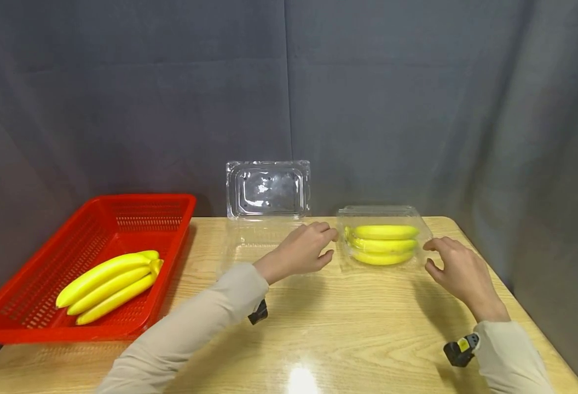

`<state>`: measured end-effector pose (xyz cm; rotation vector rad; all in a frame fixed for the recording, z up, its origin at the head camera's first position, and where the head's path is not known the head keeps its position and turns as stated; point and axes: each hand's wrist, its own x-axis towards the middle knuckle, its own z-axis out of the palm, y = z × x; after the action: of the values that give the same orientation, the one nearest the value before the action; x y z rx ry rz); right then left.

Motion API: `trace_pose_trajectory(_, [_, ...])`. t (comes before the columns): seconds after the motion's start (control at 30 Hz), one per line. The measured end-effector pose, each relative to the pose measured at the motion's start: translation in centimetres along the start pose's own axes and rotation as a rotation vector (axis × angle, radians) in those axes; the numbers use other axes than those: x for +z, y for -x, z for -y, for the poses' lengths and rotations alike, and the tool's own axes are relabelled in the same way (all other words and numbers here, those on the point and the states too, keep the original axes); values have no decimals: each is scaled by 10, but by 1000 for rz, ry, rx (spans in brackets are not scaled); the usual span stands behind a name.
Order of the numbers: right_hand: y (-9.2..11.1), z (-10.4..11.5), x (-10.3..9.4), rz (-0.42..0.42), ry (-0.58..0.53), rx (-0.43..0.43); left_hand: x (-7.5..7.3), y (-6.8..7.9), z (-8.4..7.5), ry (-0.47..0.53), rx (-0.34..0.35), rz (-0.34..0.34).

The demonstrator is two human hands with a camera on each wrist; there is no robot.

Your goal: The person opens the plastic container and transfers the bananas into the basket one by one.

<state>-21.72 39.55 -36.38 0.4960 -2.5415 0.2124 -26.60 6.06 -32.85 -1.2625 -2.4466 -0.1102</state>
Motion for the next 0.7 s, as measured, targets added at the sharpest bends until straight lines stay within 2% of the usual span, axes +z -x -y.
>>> trace_pose_trajectory(0.4, [3, -8, 18, -12, -3, -3, 20, -9, -7, 2, -15, 23])
trace_pose_trajectory(0.6, [0, -10, 21, -2, -5, 22, 28, -14, -11, 46, -37, -11])
trace_pose_trajectory(0.7, [2, -12, 23, 3, 7, 30, 33, -16, -14, 28, -61, 18])
